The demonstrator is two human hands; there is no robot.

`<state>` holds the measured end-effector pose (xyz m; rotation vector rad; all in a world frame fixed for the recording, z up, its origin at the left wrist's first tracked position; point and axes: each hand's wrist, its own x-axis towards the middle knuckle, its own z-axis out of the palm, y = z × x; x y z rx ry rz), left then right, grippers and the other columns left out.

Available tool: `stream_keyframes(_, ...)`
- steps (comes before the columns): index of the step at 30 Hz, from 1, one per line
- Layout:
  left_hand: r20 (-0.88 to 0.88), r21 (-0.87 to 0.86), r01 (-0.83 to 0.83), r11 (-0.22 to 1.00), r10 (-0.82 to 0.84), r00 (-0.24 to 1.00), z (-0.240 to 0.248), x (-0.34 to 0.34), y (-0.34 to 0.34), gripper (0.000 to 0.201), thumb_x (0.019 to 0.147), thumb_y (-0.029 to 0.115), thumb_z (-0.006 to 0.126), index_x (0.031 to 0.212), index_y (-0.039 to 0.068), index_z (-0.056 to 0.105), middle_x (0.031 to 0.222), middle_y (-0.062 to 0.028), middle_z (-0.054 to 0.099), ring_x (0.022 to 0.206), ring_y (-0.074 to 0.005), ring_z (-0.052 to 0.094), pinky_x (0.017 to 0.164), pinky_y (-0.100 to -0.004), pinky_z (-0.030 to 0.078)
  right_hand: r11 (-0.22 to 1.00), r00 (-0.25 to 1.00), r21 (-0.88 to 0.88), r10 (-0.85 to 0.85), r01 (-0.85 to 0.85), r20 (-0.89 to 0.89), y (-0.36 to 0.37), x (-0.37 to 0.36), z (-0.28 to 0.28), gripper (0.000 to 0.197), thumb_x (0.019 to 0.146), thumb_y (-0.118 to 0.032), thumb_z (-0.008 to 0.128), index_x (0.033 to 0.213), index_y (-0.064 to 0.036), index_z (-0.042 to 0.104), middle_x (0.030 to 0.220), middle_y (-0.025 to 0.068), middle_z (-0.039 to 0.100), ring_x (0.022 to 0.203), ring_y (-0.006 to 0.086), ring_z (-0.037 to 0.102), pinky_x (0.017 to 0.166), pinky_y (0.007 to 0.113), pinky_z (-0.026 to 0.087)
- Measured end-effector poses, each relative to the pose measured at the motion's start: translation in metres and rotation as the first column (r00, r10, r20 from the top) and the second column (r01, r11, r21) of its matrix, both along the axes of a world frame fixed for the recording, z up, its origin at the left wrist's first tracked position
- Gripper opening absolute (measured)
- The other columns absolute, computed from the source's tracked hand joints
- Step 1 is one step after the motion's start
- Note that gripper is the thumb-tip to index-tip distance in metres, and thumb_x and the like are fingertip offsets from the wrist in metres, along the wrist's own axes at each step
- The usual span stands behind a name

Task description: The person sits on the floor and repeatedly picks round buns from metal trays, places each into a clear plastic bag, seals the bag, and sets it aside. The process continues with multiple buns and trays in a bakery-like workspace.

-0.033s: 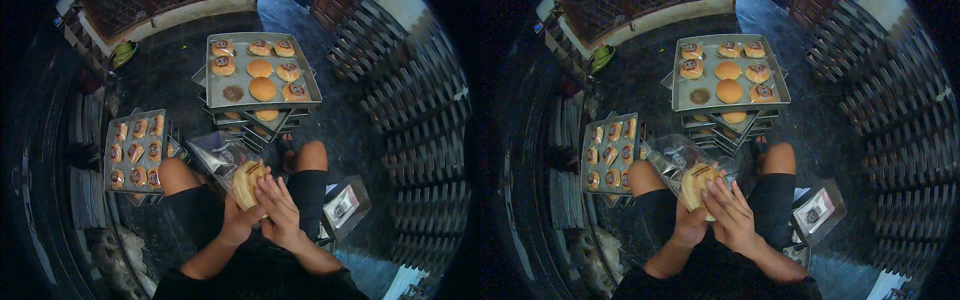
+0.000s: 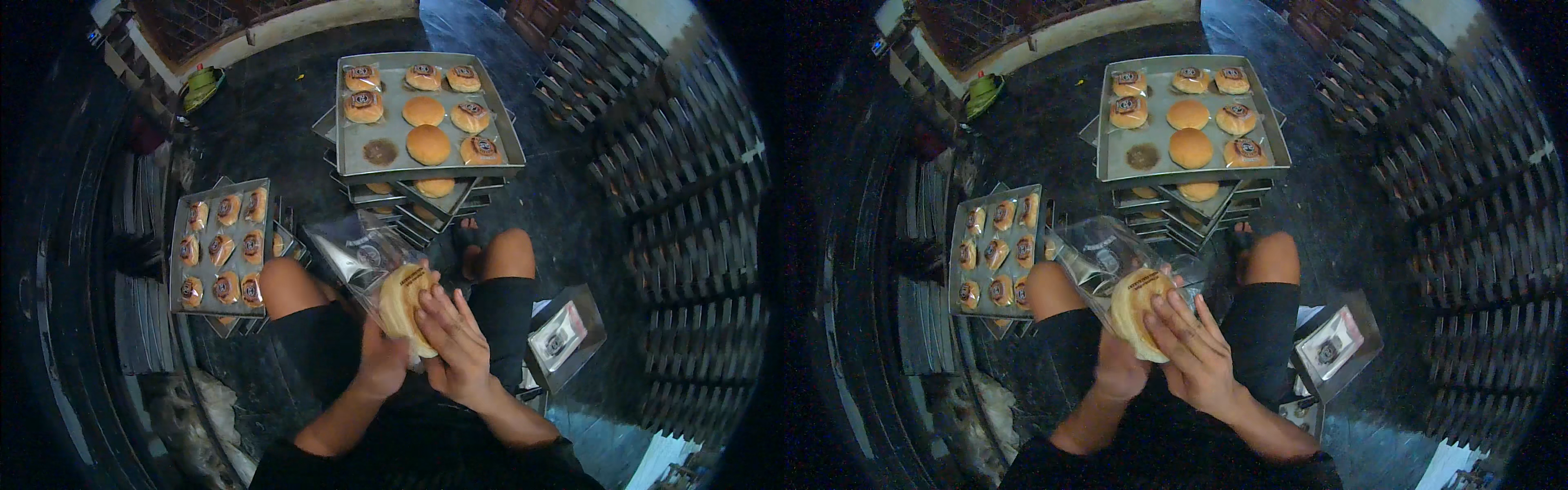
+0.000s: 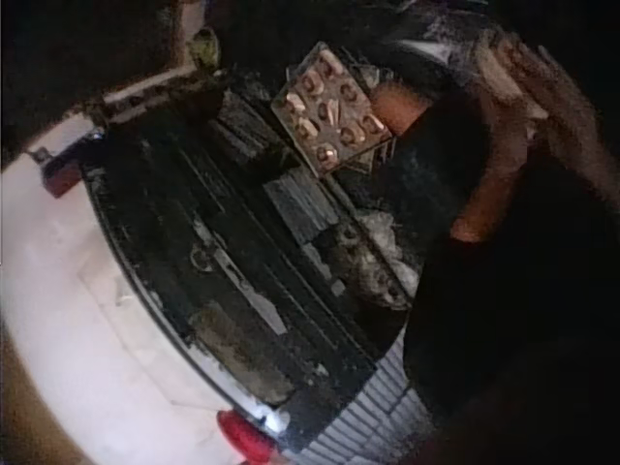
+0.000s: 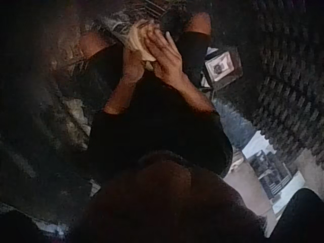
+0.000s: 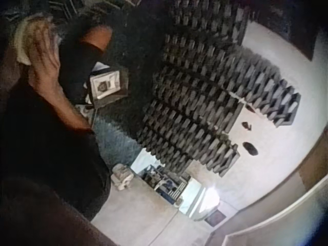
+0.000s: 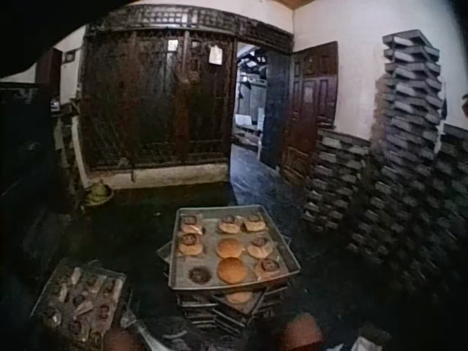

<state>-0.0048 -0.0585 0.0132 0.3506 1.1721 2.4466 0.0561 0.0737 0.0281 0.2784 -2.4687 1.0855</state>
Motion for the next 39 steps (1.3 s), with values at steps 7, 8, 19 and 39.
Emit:
stream_keyframes(7,-0.06,0.002,0.022,1.0,-0.022,0.998,-0.01,-0.007,0.018,0.094,0.091,0.017,0.074,0.166,0.0,0.02,0.162,-0.0204,0.042,0.151,-0.0317,0.043,0.126,-0.047,0.033,0.995,0.997,-0.082,-0.057,0.053,-0.055,0.002,-0.008,-0.019,0.051,0.079,0.004,0.074,0.13,-0.0023,0.069,0.148,0.0189,0.063,0.145,0.0387,0.053,0.126,0.06,0.027)
stream_keyframes(8,0.072,0.154,0.015,0.988,-0.026,0.997,-0.007,-0.009,0.018,0.092,0.092,0.016,0.074,0.165,0.001,0.021,0.162,-0.0198,0.043,0.151,-0.031,0.044,0.126,-0.0464,0.033,0.996,0.997,-0.075,-0.057,0.054,-0.043,0.003,-0.007,-0.018,0.052,0.08,0.003,0.074,0.131,-0.0025,0.069,0.148,0.0189,0.064,0.145,0.0389,0.054,0.126,0.06,0.027)
stream_keyframes(19,0.506,0.148,-0.087,0.985,0.0,0.863,-0.016,-0.013,0.038,0.075,0.103,0.059,0.041,0.151,0.001,0.046,0.138,-0.0226,0.063,0.127,-0.0369,0.063,0.107,-0.0482,0.054,0.989,0.994,-0.091,0.113,-0.112,0.001,0.028,0.009,-0.046,0.053,0.08,-0.008,0.083,0.131,-0.0059,0.066,0.152,0.0179,0.057,0.149,0.0383,0.047,0.128,0.061,0.02)
stream_keyframes(39,-0.408,-0.65,-0.135,0.748,-0.194,0.892,-0.094,0.005,0.089,0.038,0.099,0.023,0.074,0.13,0.002,0.071,0.12,-0.0164,0.075,0.118,-0.0323,0.07,0.102,-0.0399,0.054,0.521,0.741,-0.548,-0.586,0.655,0.328,0.114,0.075,-0.043,0.016,0.101,0.005,0.063,0.112,0.007,0.075,0.105,0.0171,0.075,0.067,0.0111,0.066,0.06,0.024,0.053)
